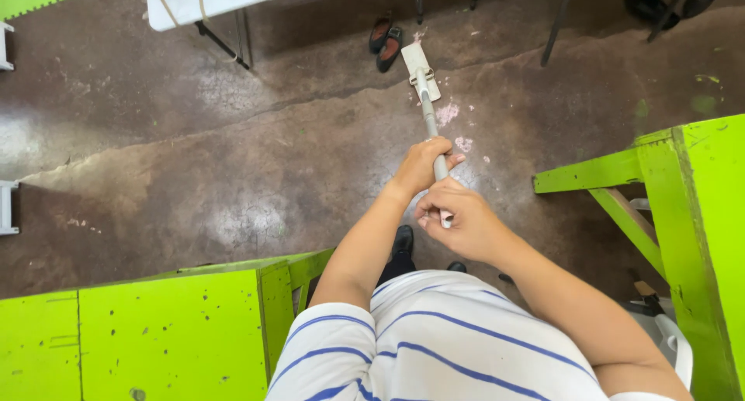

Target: The person uses a mop to clean a concrete floor in a room with green furniture. They move the mop back and forth to clean pink debris scattered on the ground, maneuvering around a white table and chairs.

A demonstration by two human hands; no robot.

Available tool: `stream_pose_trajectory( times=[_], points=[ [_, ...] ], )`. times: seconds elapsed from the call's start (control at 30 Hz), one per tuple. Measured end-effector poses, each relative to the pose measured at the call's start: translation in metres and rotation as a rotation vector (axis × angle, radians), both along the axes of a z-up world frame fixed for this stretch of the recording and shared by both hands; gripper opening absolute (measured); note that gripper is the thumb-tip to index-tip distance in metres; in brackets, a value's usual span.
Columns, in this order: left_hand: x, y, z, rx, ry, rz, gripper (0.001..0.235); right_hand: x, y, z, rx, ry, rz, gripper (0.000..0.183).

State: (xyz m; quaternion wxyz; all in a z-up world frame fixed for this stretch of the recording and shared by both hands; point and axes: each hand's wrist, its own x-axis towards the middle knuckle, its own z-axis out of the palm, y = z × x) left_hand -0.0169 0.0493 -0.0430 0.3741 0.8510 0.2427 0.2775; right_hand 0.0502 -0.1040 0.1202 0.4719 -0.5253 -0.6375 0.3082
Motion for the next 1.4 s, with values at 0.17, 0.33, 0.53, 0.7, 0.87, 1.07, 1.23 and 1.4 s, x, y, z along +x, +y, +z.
stream_pose_trajectory(
  times=[0.17, 0.33, 0.53, 0.7, 0.87, 1.07, 1.23, 1.4],
  points=[
    [-0.021, -0.03, 0.057, -0.015, 0.034, 0.038, 0.031, -0.002, -0.017, 0.055, -0.07, -0.04, 0.092, 0.012],
    [-0.03, -0.068, 0.078, -0.006, 0.023, 0.13, 0.033, 0.008, -0.042, 0.077, -0.16, -0.053, 0.178, 0.012],
    [-0.046, -0.091, 0.047, 0.084, -0.075, 0.29, 0.03, 0.003, -0.051, 0.069, -0.171, -0.126, 0.423, 0.022],
    [-0.05, -0.069, -0.006, -0.024, -0.226, 0.333, 0.032, -0.014, -0.031, 0.01, -0.208, -0.344, 0.481, 0.014],
    [-0.048, -0.025, -0.048, -0.113, -0.005, 0.274, 0.031, -0.012, 0.001, -0.049, -0.264, -0.409, 0.385, 0.013],
    [-0.032, 0.021, -0.081, -0.243, 0.276, 0.244, 0.037, -0.005, 0.035, -0.055, -0.326, -0.477, 0.293, 0.011],
    [0.001, 0.042, -0.073, -0.274, 0.124, 0.173, 0.034, 0.018, 0.056, -0.013, -0.394, -0.479, 0.205, 0.008],
    [0.008, 0.036, -0.032, -0.281, 0.183, 0.083, 0.018, 0.029, 0.044, -0.011, -0.482, -0.61, 0.111, 0.009]
  ],
)
